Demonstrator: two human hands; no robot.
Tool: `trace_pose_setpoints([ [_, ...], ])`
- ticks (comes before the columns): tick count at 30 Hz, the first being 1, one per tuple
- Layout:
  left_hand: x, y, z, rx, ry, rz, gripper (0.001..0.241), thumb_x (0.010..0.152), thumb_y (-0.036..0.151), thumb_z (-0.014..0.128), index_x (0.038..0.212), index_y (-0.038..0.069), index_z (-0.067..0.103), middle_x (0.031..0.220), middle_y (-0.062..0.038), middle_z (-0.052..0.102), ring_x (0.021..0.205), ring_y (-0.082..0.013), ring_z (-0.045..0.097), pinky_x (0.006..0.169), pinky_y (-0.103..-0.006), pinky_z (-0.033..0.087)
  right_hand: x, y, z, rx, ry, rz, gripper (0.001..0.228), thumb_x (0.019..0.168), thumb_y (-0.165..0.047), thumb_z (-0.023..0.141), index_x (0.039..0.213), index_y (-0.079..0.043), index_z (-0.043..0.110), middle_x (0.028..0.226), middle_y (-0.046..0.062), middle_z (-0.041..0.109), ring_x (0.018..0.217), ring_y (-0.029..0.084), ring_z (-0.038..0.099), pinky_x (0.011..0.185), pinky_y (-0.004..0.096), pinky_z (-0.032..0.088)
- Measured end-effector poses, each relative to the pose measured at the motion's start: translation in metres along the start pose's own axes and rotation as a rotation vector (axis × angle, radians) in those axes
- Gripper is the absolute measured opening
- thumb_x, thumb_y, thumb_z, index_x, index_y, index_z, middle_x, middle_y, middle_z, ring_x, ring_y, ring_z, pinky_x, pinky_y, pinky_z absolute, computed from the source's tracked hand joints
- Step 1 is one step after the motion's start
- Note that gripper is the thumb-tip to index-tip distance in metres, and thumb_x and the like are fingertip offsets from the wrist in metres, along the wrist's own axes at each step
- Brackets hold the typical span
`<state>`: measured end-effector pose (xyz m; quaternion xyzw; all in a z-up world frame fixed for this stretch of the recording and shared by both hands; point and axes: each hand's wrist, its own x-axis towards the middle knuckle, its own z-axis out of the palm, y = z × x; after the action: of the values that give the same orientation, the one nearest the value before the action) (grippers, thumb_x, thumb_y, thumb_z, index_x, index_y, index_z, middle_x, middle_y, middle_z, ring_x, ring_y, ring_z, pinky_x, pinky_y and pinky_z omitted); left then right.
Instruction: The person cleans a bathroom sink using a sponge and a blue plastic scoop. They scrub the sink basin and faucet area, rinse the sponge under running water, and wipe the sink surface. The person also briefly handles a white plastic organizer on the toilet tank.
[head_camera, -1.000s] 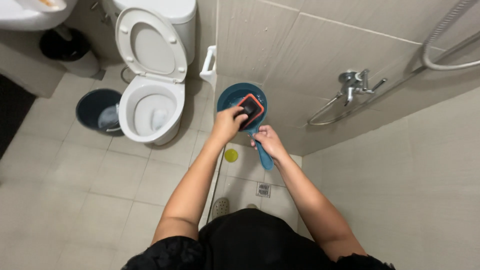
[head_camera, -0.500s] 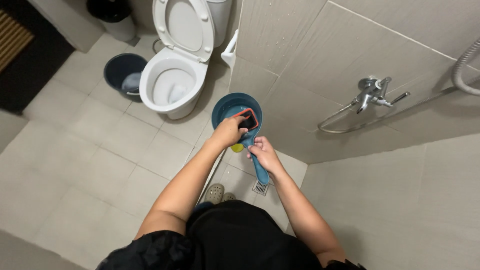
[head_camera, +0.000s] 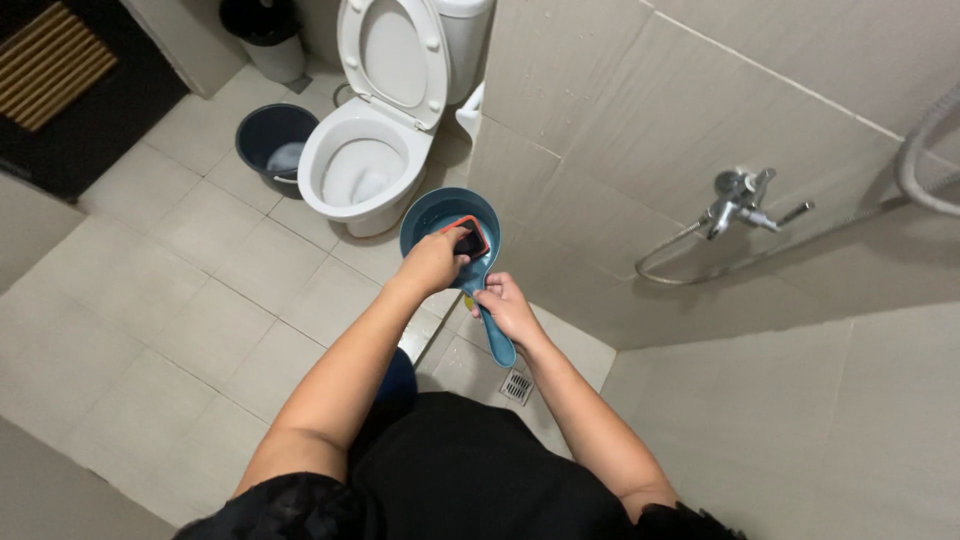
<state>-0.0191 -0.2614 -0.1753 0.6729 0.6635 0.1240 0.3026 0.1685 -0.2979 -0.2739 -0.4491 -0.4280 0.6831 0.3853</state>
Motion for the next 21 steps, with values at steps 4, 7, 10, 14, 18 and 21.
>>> trace_pose_setpoints([
  [4, -0.001, 0.003, -0.01, 0.021, -0.033, -0.029, 0.055, 0.097, 0.028, 0.07, 0.148, 0.021, 0.054, 0.133, -0.024, 0.065, 0.13, -0.0409, 0.06, 0.111, -0.0504, 0.049, 0.006, -0.007, 0.003, -0.047, -0.018, 0.02, 0.041, 0.091, -0.005, 0.067, 0.123, 0.01, 0.047, 0.084, 0.014, 0.063, 0.062, 0.022, 0.07, 0.05, 0.03, 0.06],
  [7, 0.001, -0.001, -0.018, 0.034, -0.07, -0.035, 0.053, 0.096, 0.028, 0.071, 0.146, 0.022, 0.056, 0.133, -0.019, 0.067, 0.13, -0.0379, 0.062, 0.109, -0.0494, 0.051, 0.006, -0.021, 0.015, -0.074, -0.019, 0.042, 0.042, 0.091, -0.007, 0.067, 0.122, 0.011, 0.047, 0.079, 0.016, 0.064, 0.059, 0.022, 0.069, 0.05, 0.03, 0.059],
  [10, 0.004, -0.012, -0.03, 0.041, -0.147, -0.04, 0.047, 0.097, 0.026, 0.068, 0.143, 0.022, 0.059, 0.136, -0.02, 0.066, 0.131, -0.0381, 0.06, 0.111, -0.0476, 0.049, 0.013, -0.021, 0.028, -0.081, -0.022, 0.048, 0.04, 0.09, -0.007, 0.067, 0.121, 0.01, 0.048, 0.073, 0.013, 0.064, 0.055, 0.019, 0.066, 0.047, 0.028, 0.057],
  [14, 0.04, -0.058, -0.03, 0.124, -0.096, -0.056, 0.044, 0.093, 0.033, 0.072, 0.136, 0.03, 0.065, 0.124, -0.012, 0.073, 0.12, -0.0316, 0.069, 0.1, -0.0444, 0.057, 0.028, -0.019, 0.051, -0.079, -0.001, 0.036, 0.042, 0.089, -0.006, 0.068, 0.122, 0.011, 0.048, 0.077, 0.017, 0.065, 0.058, 0.023, 0.068, 0.048, 0.032, 0.059],
  [18, 0.033, -0.059, -0.085, 0.102, -0.09, 0.028, 0.042, 0.097, 0.026, 0.068, 0.139, 0.019, 0.064, 0.124, -0.021, 0.071, 0.122, -0.0377, 0.066, 0.102, -0.0474, 0.056, 0.053, -0.017, 0.087, -0.077, 0.048, 0.013, 0.043, 0.09, -0.006, 0.067, 0.124, 0.011, 0.047, 0.083, 0.018, 0.066, 0.061, 0.023, 0.071, 0.048, 0.033, 0.06],
  [21, 0.023, -0.074, -0.125, 0.051, -0.136, 0.071, 0.042, 0.097, 0.021, 0.068, 0.138, 0.012, 0.064, 0.127, -0.027, 0.069, 0.126, -0.0418, 0.063, 0.106, -0.0507, 0.053, 0.088, 0.004, 0.113, -0.058, 0.087, 0.016, 0.042, 0.09, -0.004, 0.066, 0.124, 0.012, 0.046, 0.084, 0.019, 0.065, 0.06, 0.024, 0.07, 0.048, 0.033, 0.06],
])
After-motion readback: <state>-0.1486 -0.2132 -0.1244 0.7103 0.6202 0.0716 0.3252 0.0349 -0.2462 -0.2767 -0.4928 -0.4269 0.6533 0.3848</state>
